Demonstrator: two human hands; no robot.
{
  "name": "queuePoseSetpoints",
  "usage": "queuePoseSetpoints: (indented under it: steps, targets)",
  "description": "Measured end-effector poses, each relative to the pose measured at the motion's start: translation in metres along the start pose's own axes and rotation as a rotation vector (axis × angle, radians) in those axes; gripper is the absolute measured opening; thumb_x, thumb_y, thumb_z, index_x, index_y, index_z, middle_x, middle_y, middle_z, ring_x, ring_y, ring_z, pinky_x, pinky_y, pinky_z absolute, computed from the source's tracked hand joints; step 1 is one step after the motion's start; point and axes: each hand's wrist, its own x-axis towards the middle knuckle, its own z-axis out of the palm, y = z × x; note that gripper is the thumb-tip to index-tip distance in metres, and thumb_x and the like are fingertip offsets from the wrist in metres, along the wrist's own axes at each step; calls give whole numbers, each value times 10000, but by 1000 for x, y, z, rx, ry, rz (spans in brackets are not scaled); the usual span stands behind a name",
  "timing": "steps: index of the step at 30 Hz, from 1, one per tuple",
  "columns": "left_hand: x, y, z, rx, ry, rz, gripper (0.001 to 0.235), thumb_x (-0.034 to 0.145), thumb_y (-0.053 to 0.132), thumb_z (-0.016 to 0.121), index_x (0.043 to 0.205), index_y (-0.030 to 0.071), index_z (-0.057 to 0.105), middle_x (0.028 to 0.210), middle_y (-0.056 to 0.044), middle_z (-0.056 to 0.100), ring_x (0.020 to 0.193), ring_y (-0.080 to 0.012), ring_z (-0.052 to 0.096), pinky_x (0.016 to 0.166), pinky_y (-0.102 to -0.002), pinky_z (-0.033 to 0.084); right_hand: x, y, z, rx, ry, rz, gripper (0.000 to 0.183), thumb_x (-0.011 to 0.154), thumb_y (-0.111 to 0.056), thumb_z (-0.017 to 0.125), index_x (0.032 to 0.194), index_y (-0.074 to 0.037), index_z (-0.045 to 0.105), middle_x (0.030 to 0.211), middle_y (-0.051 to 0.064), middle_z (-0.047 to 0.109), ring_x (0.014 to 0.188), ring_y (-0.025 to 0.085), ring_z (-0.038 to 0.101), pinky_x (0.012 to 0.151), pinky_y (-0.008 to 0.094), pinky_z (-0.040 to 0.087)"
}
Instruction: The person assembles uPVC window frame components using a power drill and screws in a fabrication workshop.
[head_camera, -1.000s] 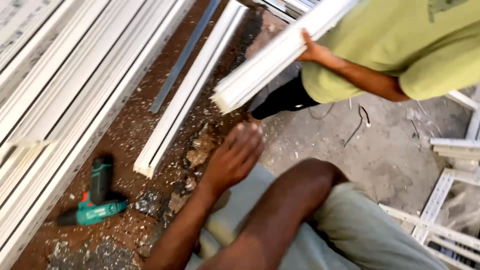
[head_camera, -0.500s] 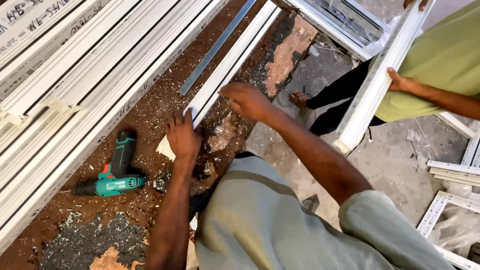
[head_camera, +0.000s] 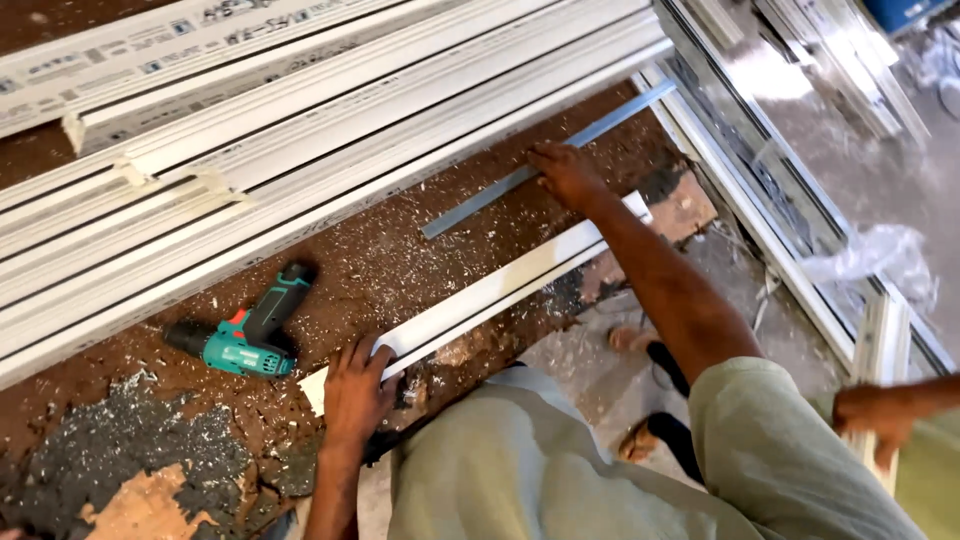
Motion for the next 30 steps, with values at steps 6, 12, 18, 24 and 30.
queuePoseSetpoints:
  steps: [6, 12, 18, 24, 30]
  targets:
    - [-8, 44, -1, 162, 222, -120, 343, 736, 135, 777, 1064, 74, 702, 1420, -124, 576, 1385, -336, 489, 1207, -546, 321, 19, -5, -39, -136, -133, -217, 401, 858, -228, 755, 1242, -138, 680, 1202, 110, 628, 1143, 352, 577, 968, 520, 459]
    - [-26, 108, 19, -113, 640, -231, 374, 865, 184, 770, 1190, 28, 670, 1435, -169, 572, 1381, -387, 497, 1178, -542, 369, 27, 7, -46, -33, -208, -336, 217, 911, -147, 683, 1105, -64, 632, 1113, 157, 624, 1079, 388, 606, 923, 497, 500]
    - [-31, 152, 55, -243, 719, -264, 317, 879, 160, 765, 1164, 39, 699, 1355, -165, 642, 1277, -385, 588, 1083, -486, 475, 33, -12, -84, 141, -302, -355, 492, 829, -138, 715, 1315, -91, 654, 1141, 193, 649, 1089, 425, 615, 926, 479, 521]
    - [-49, 162, 73, -349, 682, -245, 320, 929, 214, 754, 1209, 68, 702, 1325, -144, 695, 1234, -356, 638, 1058, -461, 508, 53, 27, -57, 26, -431, -390, 408, 894, -256, 698, 1281, -130, 669, 1316, 138, 642, 1151, 371, 637, 924, 446, 552]
    - [-32, 179, 60, -1309, 574, -371, 748, 857, 292, 790, 1471, 64, 428, 1412, -167, 601, 1337, -305, 589, 1165, -436, 453, 26, -120, -152, 285, -571, -534, 425, 898, -283, 663, 1295, -131, 669, 1206, 111, 700, 1100, 289, 676, 935, 416, 559]
